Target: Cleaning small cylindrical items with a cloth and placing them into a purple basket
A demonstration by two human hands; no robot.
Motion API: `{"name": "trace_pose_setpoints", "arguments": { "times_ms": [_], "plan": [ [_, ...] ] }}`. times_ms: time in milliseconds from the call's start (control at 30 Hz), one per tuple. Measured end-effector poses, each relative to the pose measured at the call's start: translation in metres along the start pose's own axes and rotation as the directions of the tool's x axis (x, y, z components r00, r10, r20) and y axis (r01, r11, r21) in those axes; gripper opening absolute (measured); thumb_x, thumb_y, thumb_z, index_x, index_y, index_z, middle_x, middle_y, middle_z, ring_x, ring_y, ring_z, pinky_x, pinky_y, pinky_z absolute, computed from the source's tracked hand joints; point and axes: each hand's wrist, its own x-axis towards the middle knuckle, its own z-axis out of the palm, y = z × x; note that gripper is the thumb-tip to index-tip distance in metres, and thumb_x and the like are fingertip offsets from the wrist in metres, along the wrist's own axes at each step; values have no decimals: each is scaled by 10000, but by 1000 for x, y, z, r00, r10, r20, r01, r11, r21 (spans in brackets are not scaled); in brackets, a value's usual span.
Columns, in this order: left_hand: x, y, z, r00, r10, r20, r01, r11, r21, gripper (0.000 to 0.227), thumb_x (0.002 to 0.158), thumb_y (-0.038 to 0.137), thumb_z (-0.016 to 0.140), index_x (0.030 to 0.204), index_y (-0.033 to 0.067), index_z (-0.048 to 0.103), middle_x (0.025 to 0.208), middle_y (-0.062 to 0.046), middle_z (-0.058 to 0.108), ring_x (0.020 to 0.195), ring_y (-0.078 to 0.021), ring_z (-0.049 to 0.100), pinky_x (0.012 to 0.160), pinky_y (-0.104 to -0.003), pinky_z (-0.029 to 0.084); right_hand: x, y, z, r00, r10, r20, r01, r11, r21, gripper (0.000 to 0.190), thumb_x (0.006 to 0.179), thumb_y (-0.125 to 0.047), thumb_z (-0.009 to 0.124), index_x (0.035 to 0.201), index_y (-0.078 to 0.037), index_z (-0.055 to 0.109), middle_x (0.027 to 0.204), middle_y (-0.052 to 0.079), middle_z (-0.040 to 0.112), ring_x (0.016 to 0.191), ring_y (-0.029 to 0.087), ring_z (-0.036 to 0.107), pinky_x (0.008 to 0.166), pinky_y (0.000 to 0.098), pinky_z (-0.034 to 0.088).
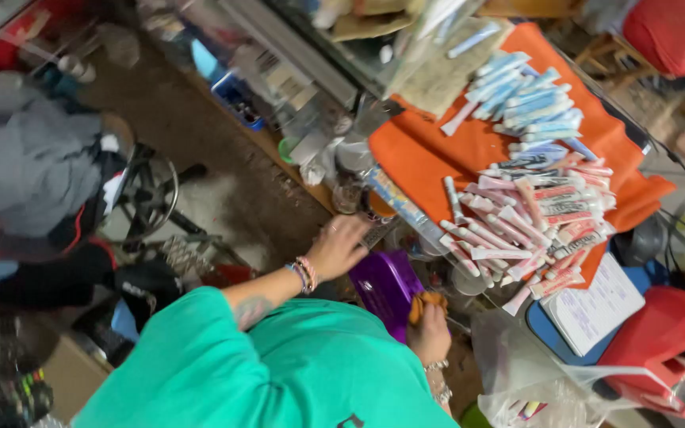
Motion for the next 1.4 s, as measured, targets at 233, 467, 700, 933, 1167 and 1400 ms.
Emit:
{"name": "trace_pose_setpoints", "arguments": {
  "times_ms": [233,467,700,933,1167,1400],
  "plan": [
    [-36,95,-28,878,394,-271,-319,905,283,383,1095,192,376,1401,59,563,1470,-166,585,1463,-338,457,1207,-660,260,100,-104,-53,895,-390,-218,445,825,349,576,760,-109,731,1324,-31,642,962,163,689,902,393,700,766,474,574],
    [-46,111,-103,620,304,-723,-104,946,308,190,1007,148,649,1169,108,739,977,-8,691,1099,-235,669,1115,-590,479,122,-187,-118,884,-446,-142,416,609,675,92,881,-181,765,933,-157,693,780,51,693,770,194,666,719,318,525],
    [-164,91,-221,224,-414,-882,518,817,-252,632,1039,321,663,1521,14,392,1459,-255,454,1352,-462,476,1139,-570,392,143,-249,-196,926,-346,148,-94,170,981,235,890,-35,825,1013,-115,641,812,-25,659,696,53,618,679,223,523],
    [-159,90,-256,479,-821,-311,118,411,-904,728,1027,459,640,1561,35,384,1516,-285,477,1413,-428,467,1176,-568,343,158,-266,-170,885,-440,153,-68,202,977,98,985,-96,764,1035,-70,685,859,-1,684,786,61,667,720,248,571],
    [-148,83,-294,291,-871,-396,359,483,-799,643,1044,449,544,1560,103,380,1392,-344,572,1335,-513,508,1106,-607,418,186,-286,-147,810,-570,-138,322,236,917,178,1116,-109,597,1129,67,624,835,203,614,794,239,593,753,399,471],
    [-126,76,-282,278,-698,-660,370,712,-597,437,1063,261,551,1432,33,497,1189,-229,583,1121,-441,609,1001,-551,479,185,-330,-151,711,-435,-553,703,461,542,379,1027,-40,733,1354,70,578,1417,306,412,1335,466,422,1156,571,325]
  ]
}}
